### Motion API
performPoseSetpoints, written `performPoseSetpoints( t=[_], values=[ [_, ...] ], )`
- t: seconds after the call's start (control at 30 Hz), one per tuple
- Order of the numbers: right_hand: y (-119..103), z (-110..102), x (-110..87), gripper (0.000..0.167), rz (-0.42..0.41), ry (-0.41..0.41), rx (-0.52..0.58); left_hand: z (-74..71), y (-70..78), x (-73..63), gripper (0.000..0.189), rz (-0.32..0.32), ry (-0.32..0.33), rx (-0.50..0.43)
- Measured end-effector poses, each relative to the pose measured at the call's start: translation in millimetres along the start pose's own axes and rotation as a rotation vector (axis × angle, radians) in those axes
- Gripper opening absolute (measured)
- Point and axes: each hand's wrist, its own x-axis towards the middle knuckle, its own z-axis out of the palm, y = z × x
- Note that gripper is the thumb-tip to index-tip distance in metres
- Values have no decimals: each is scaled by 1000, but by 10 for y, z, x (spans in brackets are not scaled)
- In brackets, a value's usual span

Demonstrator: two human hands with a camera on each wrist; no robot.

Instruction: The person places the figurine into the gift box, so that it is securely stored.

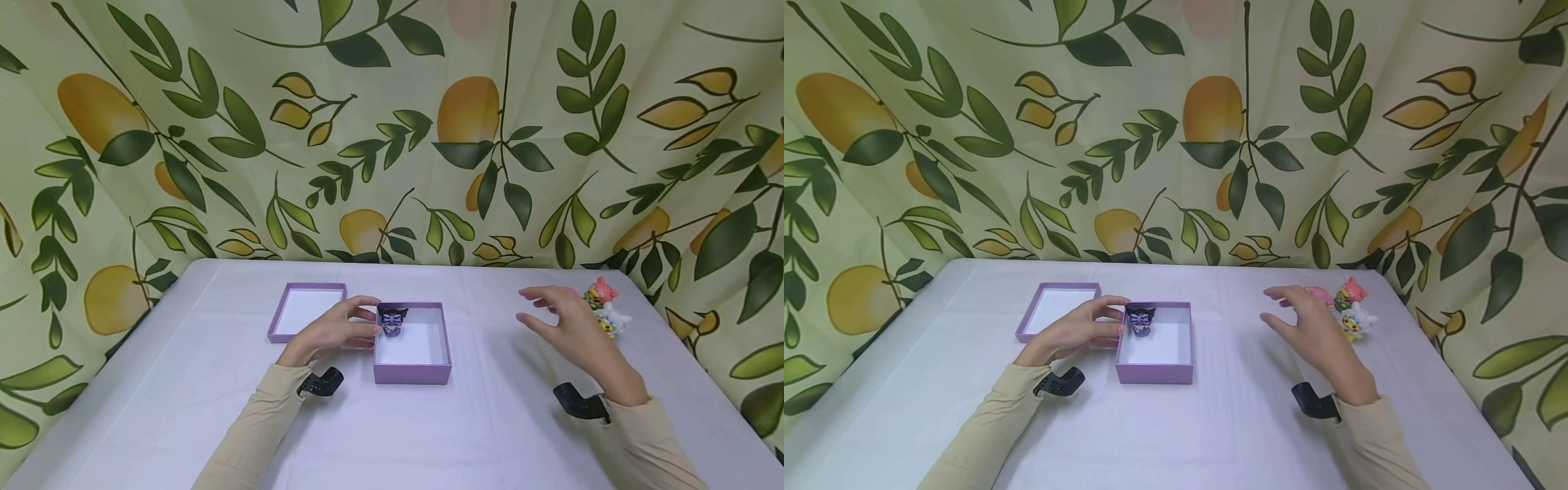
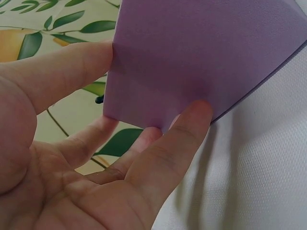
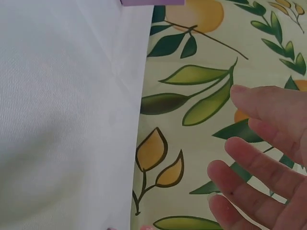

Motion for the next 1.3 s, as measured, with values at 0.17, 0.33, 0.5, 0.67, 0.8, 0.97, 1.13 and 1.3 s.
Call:
performPoseSetpoints(
  t=[0.17,0.33,0.5,0.67,0.8,0.97,1.13,1.3],
  values=[
    [53,-45,-17,40,12,-10,24,0,-4,5,60,0,-5,5],
    [99,-83,-24,39,9,-12,26,6,-2,-2,60,-2,-4,2],
    [135,-138,-27,38,19,-18,29,5,-3,-5,61,-13,-5,10],
    [180,-195,-44,38,30,-24,16,6,-6,0,60,-6,-3,2],
    [234,-244,-61,40,71,-56,19,12,2,-1,60,-9,5,-7],
    [305,-307,-73,37,76,-47,21,9,2,6,59,-15,10,2],
    [354,-356,-82,35,77,-29,0,1,-2,9,60,-15,7,-4],
    [396,-406,-110,40,141,-56,14,-2,-2,5,61,-9,-1,-12]
  ],
)
